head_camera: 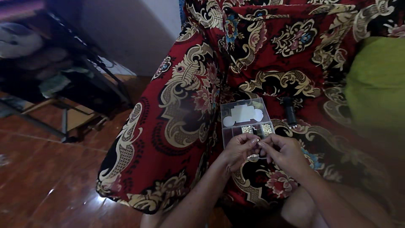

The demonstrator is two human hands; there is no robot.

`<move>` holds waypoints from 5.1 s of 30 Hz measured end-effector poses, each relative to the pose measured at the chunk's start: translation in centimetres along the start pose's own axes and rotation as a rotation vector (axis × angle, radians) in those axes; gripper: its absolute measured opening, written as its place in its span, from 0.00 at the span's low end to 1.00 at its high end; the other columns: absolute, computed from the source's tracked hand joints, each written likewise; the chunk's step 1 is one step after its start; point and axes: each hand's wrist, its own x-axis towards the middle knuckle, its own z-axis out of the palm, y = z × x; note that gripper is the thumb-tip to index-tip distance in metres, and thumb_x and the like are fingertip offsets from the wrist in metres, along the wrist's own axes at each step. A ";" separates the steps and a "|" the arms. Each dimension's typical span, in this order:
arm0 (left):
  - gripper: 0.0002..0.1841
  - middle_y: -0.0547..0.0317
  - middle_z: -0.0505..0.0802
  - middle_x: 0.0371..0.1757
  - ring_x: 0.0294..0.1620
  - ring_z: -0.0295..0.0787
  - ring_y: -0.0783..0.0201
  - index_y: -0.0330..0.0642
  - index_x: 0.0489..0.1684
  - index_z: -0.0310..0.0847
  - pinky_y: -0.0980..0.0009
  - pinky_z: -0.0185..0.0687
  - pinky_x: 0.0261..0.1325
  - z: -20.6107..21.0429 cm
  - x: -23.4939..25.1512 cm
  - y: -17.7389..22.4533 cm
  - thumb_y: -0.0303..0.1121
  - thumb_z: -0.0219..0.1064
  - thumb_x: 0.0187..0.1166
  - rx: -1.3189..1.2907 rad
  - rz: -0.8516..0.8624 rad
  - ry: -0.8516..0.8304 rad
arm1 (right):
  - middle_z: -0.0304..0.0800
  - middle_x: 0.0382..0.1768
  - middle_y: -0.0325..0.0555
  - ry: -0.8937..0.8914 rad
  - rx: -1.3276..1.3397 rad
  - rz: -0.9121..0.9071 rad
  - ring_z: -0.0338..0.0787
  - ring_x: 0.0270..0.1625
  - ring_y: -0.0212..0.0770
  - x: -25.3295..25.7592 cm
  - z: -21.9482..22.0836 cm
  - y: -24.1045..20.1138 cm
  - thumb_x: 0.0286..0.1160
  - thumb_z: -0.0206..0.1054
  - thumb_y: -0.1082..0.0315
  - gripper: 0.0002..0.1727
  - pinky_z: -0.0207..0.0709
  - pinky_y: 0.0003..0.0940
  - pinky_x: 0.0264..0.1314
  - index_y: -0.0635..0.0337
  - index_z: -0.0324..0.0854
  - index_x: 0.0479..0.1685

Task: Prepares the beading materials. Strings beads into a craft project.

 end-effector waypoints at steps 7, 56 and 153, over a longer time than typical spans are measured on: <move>0.08 0.63 0.94 0.42 0.42 0.93 0.69 0.38 0.43 0.85 0.68 0.90 0.54 0.4 -0.3 0.4 0.18 0.61 0.80 0.121 0.111 0.024 | 0.92 0.24 0.32 -0.057 0.173 0.199 0.85 0.18 0.23 0.3 -0.7 -0.9 0.78 0.68 0.71 0.05 0.80 0.17 0.22 0.60 0.88 0.38; 0.06 0.63 0.92 0.44 0.40 0.85 0.79 0.40 0.41 0.94 0.83 0.82 0.44 -0.1 -0.2 0.1 0.31 0.73 0.76 0.753 0.559 0.193 | 0.91 0.26 0.29 -0.094 0.195 0.173 0.86 0.23 0.22 0.9 -2.3 -0.2 0.76 0.70 0.69 0.04 0.82 0.17 0.27 0.59 0.90 0.40; 0.12 0.65 0.94 0.39 0.40 0.92 0.70 0.44 0.42 0.85 0.70 0.89 0.54 -0.9 0.3 0.2 0.19 0.56 0.83 0.025 0.010 -0.036 | 0.90 0.22 0.32 -0.015 0.114 -0.006 0.85 0.18 0.21 -0.2 0.2 -0.2 0.73 0.68 0.69 0.04 0.82 0.17 0.21 0.59 0.85 0.35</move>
